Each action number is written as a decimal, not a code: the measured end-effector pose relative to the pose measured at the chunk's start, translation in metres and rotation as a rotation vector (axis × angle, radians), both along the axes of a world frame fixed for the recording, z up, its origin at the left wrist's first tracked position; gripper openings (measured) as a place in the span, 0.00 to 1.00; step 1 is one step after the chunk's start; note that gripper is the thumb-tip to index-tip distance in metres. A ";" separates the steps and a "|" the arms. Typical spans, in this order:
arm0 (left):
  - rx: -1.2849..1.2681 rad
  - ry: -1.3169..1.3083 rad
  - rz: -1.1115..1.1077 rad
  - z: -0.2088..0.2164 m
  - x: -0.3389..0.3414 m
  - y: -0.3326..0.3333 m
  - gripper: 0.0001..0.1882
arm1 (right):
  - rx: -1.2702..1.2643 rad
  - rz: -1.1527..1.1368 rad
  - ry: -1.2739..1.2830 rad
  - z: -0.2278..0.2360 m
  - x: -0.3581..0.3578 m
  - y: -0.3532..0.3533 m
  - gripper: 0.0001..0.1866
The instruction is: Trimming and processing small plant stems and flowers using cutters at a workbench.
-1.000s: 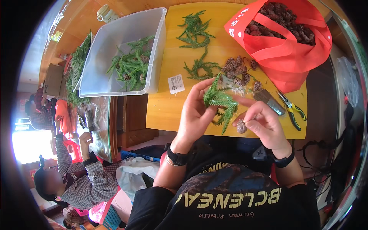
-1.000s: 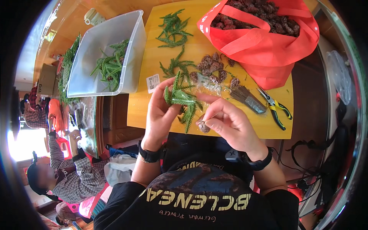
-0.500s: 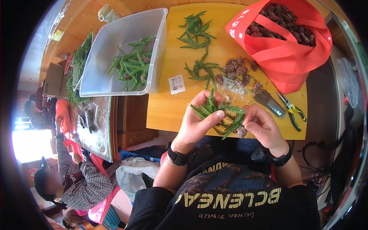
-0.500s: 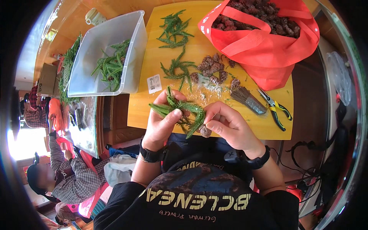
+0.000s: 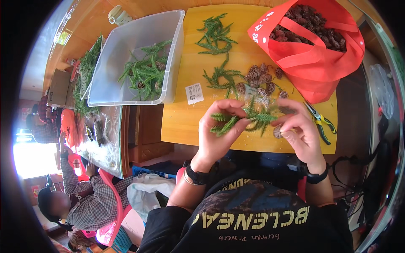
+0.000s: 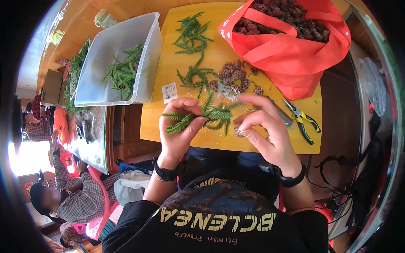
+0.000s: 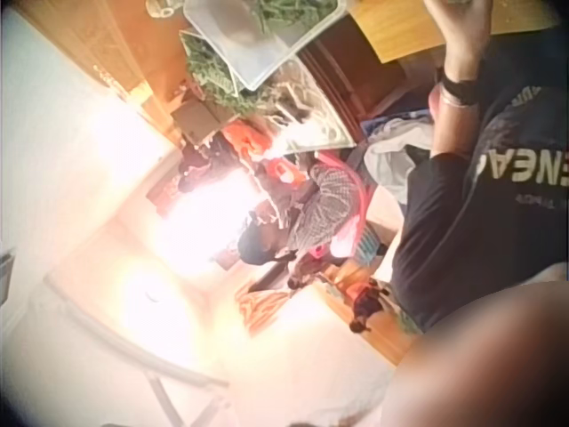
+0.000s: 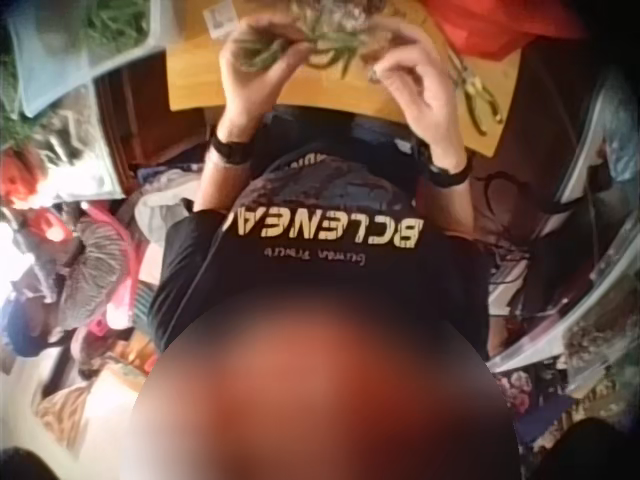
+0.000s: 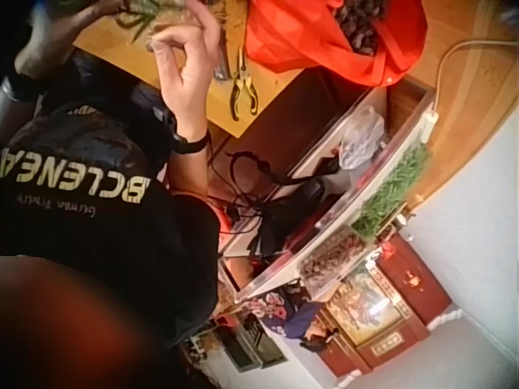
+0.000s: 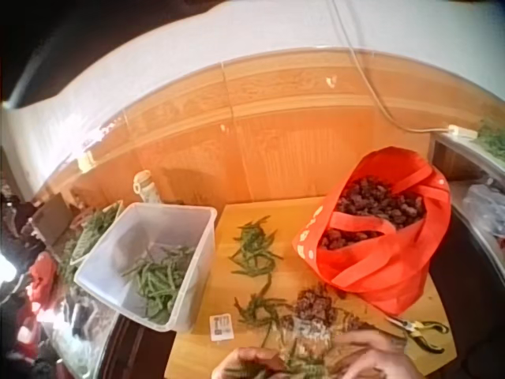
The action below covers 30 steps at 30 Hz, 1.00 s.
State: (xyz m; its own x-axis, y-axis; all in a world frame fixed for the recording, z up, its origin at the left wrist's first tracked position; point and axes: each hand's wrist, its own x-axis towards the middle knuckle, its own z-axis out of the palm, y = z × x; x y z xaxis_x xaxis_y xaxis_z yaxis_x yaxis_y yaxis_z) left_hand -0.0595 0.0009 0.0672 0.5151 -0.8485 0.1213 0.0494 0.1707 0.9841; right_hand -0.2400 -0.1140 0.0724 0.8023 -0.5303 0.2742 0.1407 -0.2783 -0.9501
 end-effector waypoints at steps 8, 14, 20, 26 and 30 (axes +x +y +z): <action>-0.025 -0.432 -0.054 0.011 0.001 -0.004 0.27 | -0.293 -0.013 -0.030 0.016 -0.004 0.007 0.02; -0.071 -0.552 -0.162 0.014 0.002 -0.005 0.19 | -0.301 0.000 -0.031 0.016 -0.005 0.003 0.03; -0.064 -0.495 -0.006 0.011 0.002 -0.005 0.11 | -0.272 0.065 -0.032 0.016 -0.009 0.003 0.04; -0.024 -0.427 -0.088 0.012 -0.003 -0.004 0.11 | -0.428 -0.090 0.049 0.013 -0.001 0.006 0.07; -0.027 -0.353 -0.024 0.009 -0.006 -0.001 0.11 | -0.237 -0.167 0.079 0.009 0.003 0.017 0.08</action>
State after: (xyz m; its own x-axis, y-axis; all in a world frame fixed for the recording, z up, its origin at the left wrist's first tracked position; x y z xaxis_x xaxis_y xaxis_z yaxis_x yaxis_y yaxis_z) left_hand -0.0658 -0.0001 0.0759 0.4173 -0.8541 0.3105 -0.2887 0.1995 0.9364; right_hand -0.2368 -0.0968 0.0814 0.7328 -0.5856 0.3466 0.0029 -0.5066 -0.8622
